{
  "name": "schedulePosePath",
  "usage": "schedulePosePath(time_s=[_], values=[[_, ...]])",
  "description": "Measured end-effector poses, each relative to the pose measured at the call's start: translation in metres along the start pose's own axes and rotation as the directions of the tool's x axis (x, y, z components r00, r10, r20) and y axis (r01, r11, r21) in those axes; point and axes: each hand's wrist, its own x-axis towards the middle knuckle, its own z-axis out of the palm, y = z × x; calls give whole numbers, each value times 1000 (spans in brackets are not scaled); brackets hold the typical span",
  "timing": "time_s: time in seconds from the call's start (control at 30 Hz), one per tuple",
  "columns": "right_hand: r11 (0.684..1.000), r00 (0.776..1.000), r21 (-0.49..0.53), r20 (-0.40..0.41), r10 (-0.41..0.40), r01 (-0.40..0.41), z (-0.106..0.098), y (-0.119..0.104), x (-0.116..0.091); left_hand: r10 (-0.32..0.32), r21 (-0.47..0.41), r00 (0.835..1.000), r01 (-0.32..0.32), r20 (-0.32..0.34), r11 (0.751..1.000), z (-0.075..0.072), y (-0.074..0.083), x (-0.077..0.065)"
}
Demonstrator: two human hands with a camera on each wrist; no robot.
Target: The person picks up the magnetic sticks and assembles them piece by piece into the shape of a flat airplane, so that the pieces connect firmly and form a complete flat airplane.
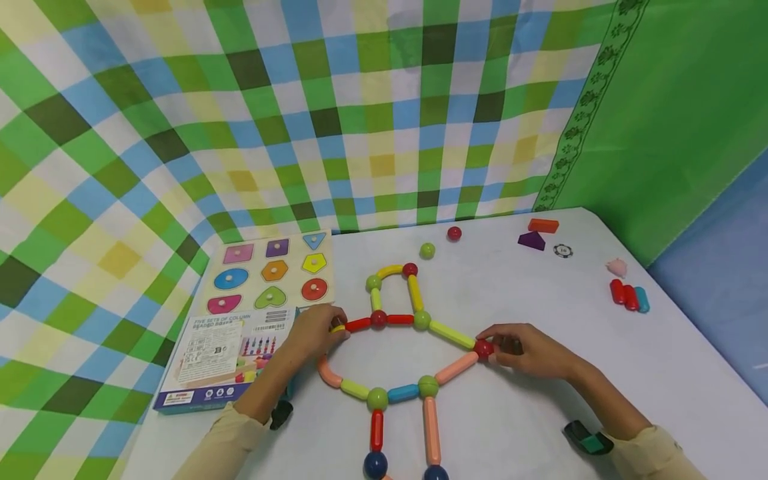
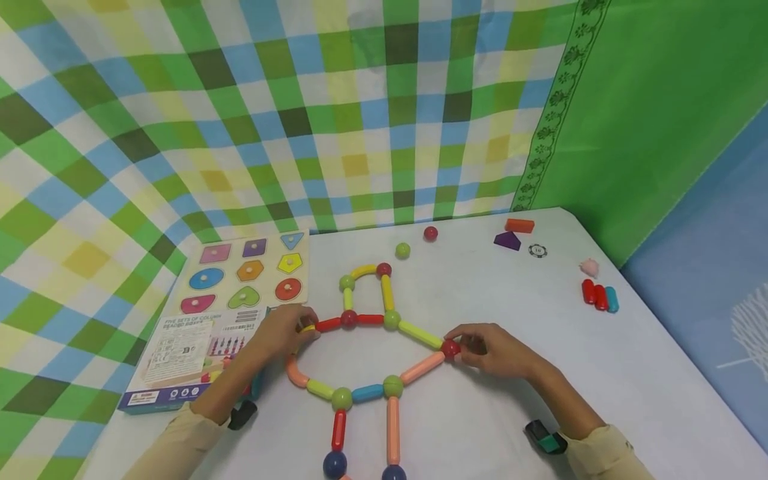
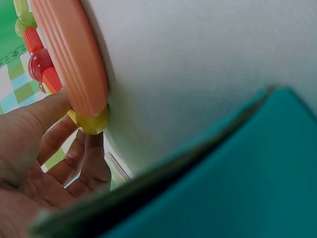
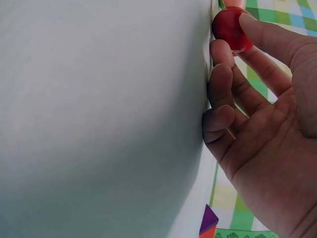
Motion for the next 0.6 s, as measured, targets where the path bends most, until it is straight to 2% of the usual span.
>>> schedulePosePath(time_s=[0.17, 0.33, 0.5, 0.6], values=[[1000, 1000, 8, 2, 9, -9, 0, 1, -1, 21, 28, 1000, -21, 4, 999, 1, 2, 2], [1000, 1000, 3, -8, 4, -4, -1, -1, -4, 112, 101, 994, -111, -9, 989, 7, 13, 12], [1000, 1000, -8, -18, -13, 13, -4, -1, -6, 207, 166, 978, -201, -14, 965, 10, 44, 30], [1000, 998, -26, -61, -16, 14, -10, 2, -8, 275, 180, 961, -268, -17, 947, 11, 67, 37]])
